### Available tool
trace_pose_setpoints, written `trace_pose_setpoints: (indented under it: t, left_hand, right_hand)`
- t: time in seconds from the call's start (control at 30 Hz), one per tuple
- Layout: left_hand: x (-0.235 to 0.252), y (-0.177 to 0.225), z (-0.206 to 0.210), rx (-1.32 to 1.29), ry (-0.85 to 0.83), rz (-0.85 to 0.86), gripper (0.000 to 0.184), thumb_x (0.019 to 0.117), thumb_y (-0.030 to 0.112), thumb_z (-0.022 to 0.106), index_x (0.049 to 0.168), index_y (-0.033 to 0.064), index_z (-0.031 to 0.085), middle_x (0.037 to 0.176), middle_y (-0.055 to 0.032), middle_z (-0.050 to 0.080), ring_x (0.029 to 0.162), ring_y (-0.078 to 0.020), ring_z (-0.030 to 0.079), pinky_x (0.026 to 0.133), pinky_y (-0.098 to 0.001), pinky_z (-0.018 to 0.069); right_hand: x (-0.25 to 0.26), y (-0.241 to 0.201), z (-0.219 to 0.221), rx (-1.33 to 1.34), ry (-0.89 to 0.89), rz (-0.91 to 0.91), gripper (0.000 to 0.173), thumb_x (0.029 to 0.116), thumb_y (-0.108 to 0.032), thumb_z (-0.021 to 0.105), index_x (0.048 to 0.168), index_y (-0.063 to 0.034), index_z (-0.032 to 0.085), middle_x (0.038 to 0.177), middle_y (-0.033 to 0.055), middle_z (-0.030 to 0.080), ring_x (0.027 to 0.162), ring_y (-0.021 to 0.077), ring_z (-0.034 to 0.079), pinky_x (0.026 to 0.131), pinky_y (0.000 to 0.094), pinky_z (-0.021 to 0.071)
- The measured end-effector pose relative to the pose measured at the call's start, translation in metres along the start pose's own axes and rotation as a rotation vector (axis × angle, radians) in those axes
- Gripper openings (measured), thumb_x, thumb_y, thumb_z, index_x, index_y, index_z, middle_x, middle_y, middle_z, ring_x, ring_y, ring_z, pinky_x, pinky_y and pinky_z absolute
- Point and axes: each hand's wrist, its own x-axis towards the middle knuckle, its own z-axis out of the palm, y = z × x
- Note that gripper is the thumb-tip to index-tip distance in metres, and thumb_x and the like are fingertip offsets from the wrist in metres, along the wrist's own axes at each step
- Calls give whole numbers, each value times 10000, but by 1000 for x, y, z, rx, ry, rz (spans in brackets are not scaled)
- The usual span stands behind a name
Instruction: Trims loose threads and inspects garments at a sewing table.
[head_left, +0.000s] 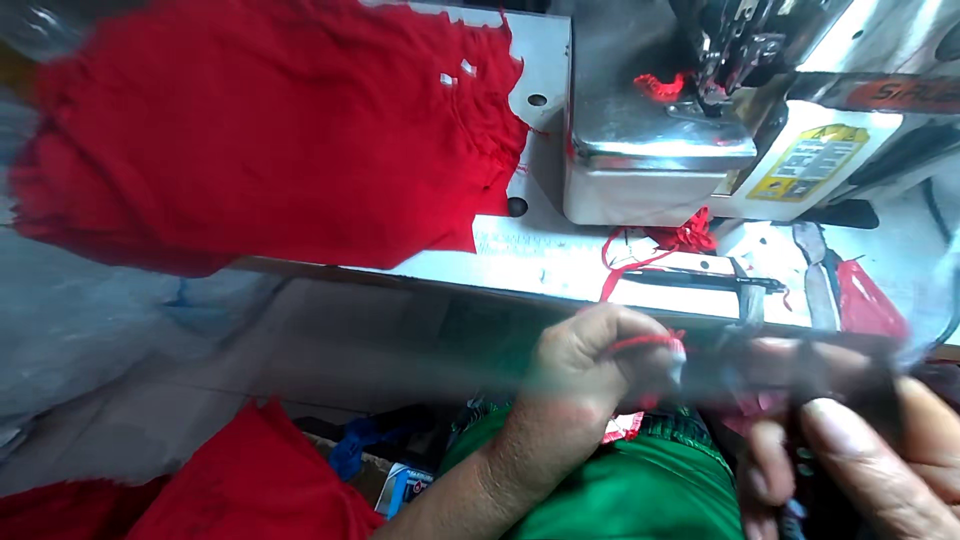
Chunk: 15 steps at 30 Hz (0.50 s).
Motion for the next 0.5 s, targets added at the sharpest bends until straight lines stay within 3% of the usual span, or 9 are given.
trace_pose_setpoints:
  t: [0.07, 0.17, 0.5]
  left_hand:
    - [-1, 1, 0, -42, 12, -17, 92, 965, 70, 649, 954, 117, 728, 885, 43, 672, 791, 7, 645, 702, -148, 558]
    - [0, 3, 1, -55, -15, 21, 90, 966, 70, 645, 947, 117, 720, 900, 45, 663, 818, 8, 643, 736, -148, 559]
    - [2, 5, 0, 34, -43, 105, 75, 962, 73, 647, 939, 94, 715, 923, 34, 667, 889, -1, 647, 795, -148, 551]
  right_hand:
    - [-3, -4, -1, 17, -36, 16, 222, 1105, -93, 359, 1263, -77, 514, 810, -127, 656, 706, -46, 639, 614, 151, 560]
    - [-3, -6, 1, -14, -133, 105, 250, 1087, -47, 353, 1244, 18, 537, 783, -86, 641, 667, -32, 625, 586, 158, 548]
    - [0, -9, -6, -11, -247, 205, 273, 1087, -65, 369, 1292, 15, 530, 790, -93, 635, 642, -36, 606, 555, 147, 522]
